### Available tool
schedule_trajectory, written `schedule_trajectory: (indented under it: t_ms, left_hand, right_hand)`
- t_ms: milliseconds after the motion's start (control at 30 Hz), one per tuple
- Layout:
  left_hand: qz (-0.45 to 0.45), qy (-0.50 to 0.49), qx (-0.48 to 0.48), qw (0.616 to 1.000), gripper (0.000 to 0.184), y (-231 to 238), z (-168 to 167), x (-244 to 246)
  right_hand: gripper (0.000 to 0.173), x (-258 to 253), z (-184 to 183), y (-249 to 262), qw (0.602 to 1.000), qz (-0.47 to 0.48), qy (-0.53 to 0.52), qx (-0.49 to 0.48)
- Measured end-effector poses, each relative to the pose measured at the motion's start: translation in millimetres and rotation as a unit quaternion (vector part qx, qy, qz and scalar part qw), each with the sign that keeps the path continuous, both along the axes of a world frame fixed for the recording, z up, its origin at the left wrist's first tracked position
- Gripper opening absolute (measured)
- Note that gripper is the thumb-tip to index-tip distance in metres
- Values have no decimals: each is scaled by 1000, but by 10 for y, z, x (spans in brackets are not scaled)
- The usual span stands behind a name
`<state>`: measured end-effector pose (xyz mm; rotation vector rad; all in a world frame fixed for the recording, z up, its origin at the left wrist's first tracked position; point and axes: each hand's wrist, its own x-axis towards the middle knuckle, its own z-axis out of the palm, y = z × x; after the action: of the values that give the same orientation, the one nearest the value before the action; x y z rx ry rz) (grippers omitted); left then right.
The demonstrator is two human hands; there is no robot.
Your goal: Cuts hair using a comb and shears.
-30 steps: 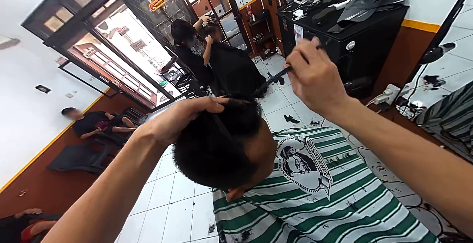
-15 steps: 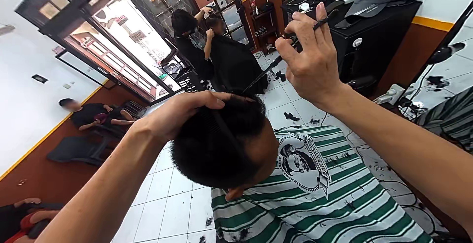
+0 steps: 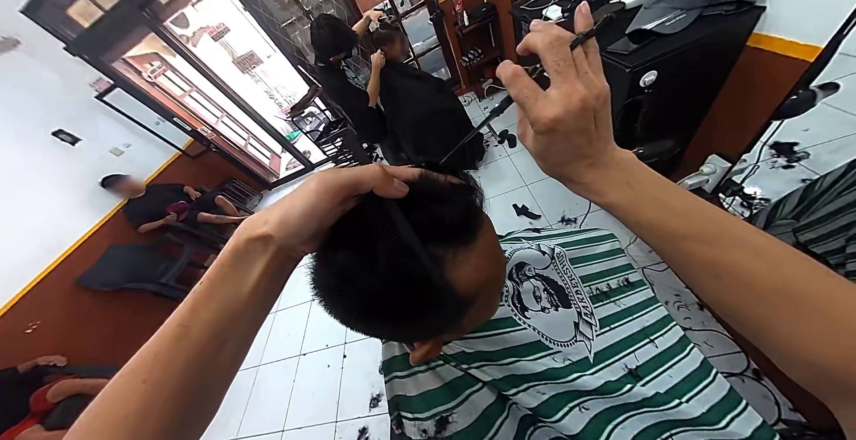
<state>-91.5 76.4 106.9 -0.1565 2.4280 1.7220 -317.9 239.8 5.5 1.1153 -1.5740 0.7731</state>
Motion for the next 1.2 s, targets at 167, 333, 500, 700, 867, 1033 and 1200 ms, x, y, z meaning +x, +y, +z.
schedule_trajectory:
  t_ms: [167, 333, 500, 700, 867, 1033, 1200]
  left_hand:
    - [-16, 0, 0, 1000, 44, -27, -2, -10]
    - [-8, -2, 27, 1000, 44, 47, -21, 8]
    - [-41, -5, 8, 999, 44, -59, -5, -17]
    - [-50, -5, 9, 999, 45, -64, -2, -16]
    - [-41, -13, 12, 999, 45, -73, -2, -14]
    - [-38, -15, 11, 999, 45, -87, -7, -12]
    - [-40, -14, 9, 999, 45, -105, -8, -4]
  right_hand:
    - [25, 36, 3, -35, 1000, 2, 7, -2]
    - [27, -4, -13, 27, 1000, -18, -15, -2]
    - [28, 48, 39, -59, 1000, -8, 9, -10]
    - [29, 20, 20, -3, 1000, -19, -15, -2]
    - [31, 49, 39, -98, 1000, -12, 1, -15]
    - [33, 64, 36, -94, 1000, -9, -16, -16]
    - [34, 71, 37, -142, 1000, -11, -20, -13]
